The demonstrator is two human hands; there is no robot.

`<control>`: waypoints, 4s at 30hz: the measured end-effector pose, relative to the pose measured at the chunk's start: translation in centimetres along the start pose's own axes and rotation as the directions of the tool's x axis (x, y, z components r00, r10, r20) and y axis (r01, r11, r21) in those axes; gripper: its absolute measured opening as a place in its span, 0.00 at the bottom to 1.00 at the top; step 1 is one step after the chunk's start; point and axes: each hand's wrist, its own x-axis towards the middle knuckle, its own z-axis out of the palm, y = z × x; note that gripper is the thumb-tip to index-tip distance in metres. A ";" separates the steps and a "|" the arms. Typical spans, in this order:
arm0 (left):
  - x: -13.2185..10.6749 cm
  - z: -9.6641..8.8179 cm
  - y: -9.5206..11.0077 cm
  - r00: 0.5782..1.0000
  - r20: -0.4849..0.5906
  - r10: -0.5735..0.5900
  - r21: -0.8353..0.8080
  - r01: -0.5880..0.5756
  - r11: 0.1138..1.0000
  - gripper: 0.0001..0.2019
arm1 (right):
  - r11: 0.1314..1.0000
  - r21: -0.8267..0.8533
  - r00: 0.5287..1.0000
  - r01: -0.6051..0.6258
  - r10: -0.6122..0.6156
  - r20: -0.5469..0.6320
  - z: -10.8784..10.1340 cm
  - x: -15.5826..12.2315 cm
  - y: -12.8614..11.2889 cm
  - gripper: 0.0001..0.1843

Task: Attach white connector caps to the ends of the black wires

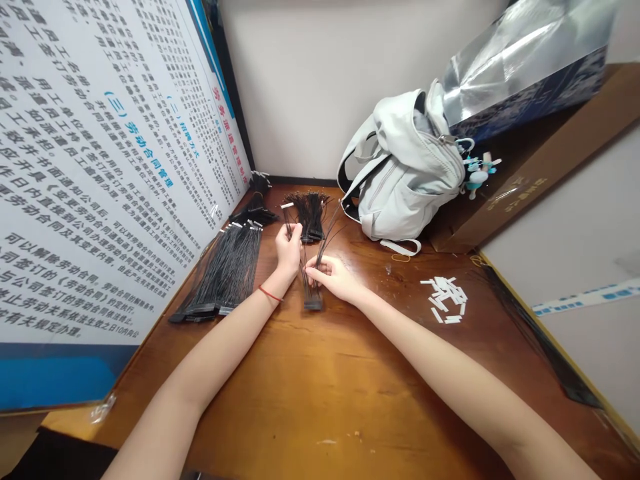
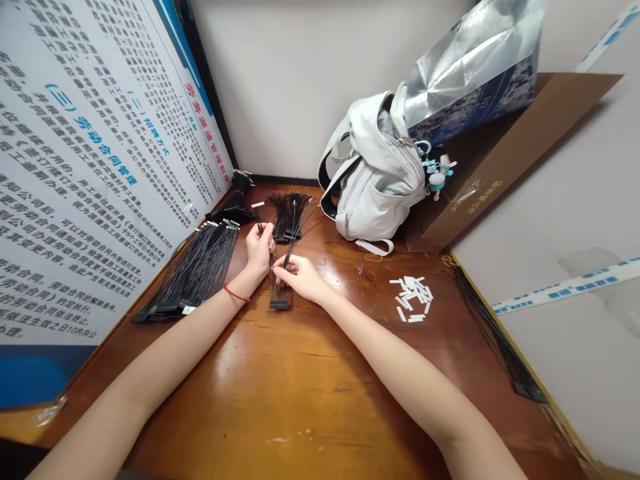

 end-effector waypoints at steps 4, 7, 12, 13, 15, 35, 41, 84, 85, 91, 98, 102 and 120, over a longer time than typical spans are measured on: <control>-1.0 0.8 0.9 0.996 0.087 -0.002 -0.074 0.009 0.997 0.13 | 0.997 0.075 0.988 0.004 0.007 -0.154 -0.2 0.3 0.2 0.17; -1.4 1.1 1.2 0.981 0.189 -0.035 -0.098 0.055 0.994 0.14 | 0.988 0.151 0.971 0.016 0.021 -0.240 -0.6 0.7 0.5 0.21; -1.8 1.1 1.4 0.955 0.295 -0.016 -0.034 0.027 0.999 0.14 | 0.960 0.276 0.943 0.042 0.053 -0.328 -1.5 1.1 0.8 0.23; -1.8 1.1 1.4 0.949 0.314 -0.001 -0.021 0.008 1.000 0.13 | 0.954 0.294 0.936 0.055 0.054 -0.349 -1.7 1.1 0.8 0.22; -1.9 1.1 1.5 0.935 0.354 0.019 -0.001 -0.020 1.000 0.13 | 0.939 0.334 0.917 0.082 0.060 -0.394 -2.1 1.3 0.8 0.22; -1.2 1.3 -0.3 0.964 0.243 -0.106 -0.077 0.128 0.989 0.19 | 0.925 0.317 0.817 0.208 0.014 -0.577 -3.7 1.9 0.9 0.20; -1.4 1.2 -0.3 0.957 0.286 0.036 0.049 -0.052 0.997 0.12 | 0.955 0.192 0.804 0.227 -0.073 -0.590 -3.4 1.9 1.3 0.17; -2.8 1.5 1.1 0.921 0.381 0.081 0.074 -0.117 0.990 0.13 | 0.983 0.077 0.784 0.168 -0.086 -0.615 -2.7 1.5 1.5 0.14; -2.8 1.5 1.1 0.920 0.383 0.078 0.077 -0.116 0.990 0.12 | 0.983 0.073 0.785 0.167 -0.088 -0.614 -2.7 1.5 1.5 0.14; -2.7 1.5 1.1 0.914 0.400 0.067 0.084 -0.109 0.990 0.12 | 0.981 0.070 0.789 0.183 -0.104 -0.606 -2.7 1.5 1.5 0.14; -2.4 1.3 0.9 0.892 0.452 0.014 0.091 -0.062 0.994 0.13 | 0.978 0.096 0.782 0.185 -0.087 -0.617 -2.7 1.4 1.6 0.13; -2.4 1.4 0.4 0.878 0.478 -0.013 0.035 -0.004 0.999 0.19 | 0.970 0.132 0.785 0.206 -0.083 -0.614 -2.7 1.5 1.4 0.15; -1.6 1.2 0.5 0.994 0.060 -0.092 -0.052 0.095 0.994 0.12 | 0.982 0.031 0.945 0.185 -0.169 -0.280 -1.9 0.9 0.6 0.15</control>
